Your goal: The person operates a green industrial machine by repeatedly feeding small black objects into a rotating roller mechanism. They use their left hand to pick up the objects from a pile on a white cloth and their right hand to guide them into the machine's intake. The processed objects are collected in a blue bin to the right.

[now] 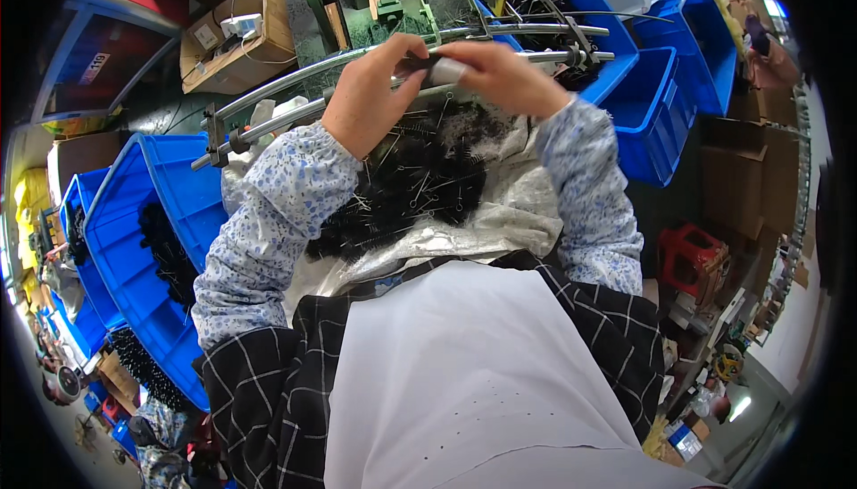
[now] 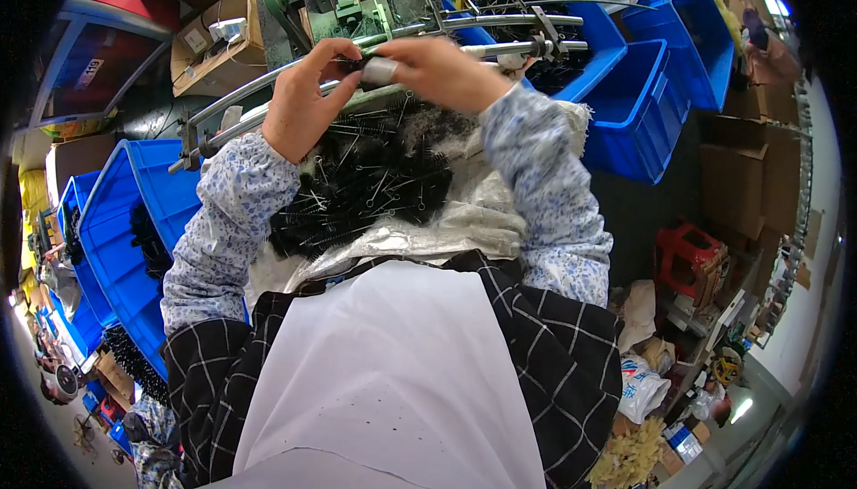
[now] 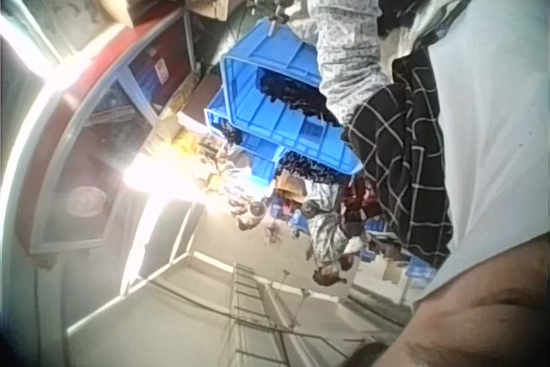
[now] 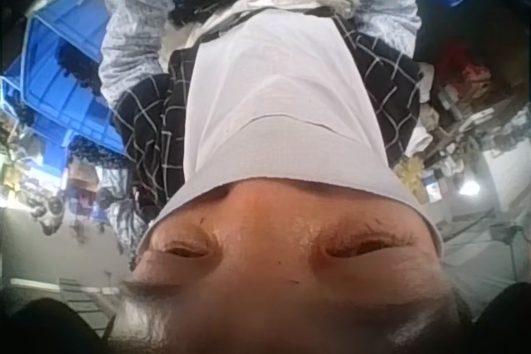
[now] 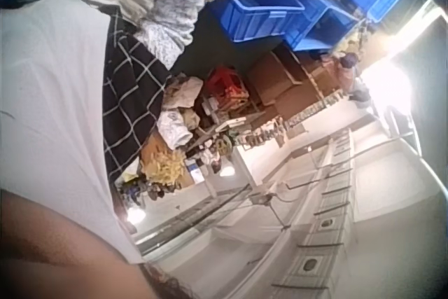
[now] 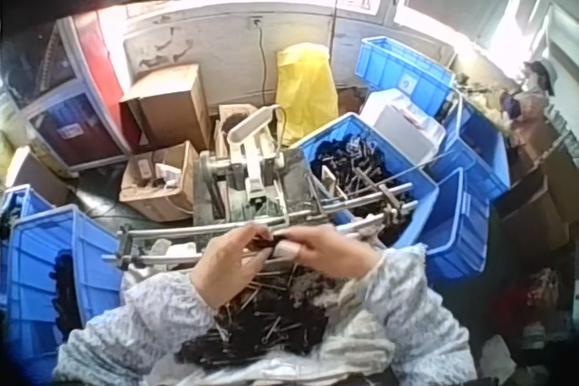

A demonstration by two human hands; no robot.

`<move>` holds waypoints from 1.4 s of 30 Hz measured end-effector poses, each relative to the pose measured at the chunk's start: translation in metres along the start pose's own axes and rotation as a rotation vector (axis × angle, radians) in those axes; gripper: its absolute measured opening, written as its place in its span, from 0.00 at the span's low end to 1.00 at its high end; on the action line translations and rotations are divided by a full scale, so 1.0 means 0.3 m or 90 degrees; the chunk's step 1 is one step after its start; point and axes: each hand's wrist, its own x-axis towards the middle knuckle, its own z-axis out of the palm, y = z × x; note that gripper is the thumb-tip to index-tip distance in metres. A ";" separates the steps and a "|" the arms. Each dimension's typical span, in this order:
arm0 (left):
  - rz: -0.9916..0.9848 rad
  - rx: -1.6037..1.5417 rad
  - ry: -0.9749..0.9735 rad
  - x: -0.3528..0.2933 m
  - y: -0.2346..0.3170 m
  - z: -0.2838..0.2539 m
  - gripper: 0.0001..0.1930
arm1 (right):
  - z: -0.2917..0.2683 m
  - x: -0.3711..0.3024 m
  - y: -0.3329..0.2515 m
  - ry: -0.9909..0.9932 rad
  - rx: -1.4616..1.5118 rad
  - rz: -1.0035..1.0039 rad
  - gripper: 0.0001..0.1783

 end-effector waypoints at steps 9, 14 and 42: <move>-0.030 0.289 -0.391 -0.051 0.010 0.132 0.20 | -0.019 0.243 0.213 0.478 -0.549 -0.010 0.08; -0.107 0.368 -0.553 -0.112 -0.061 0.267 0.21 | -0.016 0.304 0.230 0.436 -0.572 -0.001 0.11; 0.060 0.191 -0.477 -0.148 0.071 0.094 0.16 | 0.121 0.385 0.157 0.475 -0.509 -0.040 0.13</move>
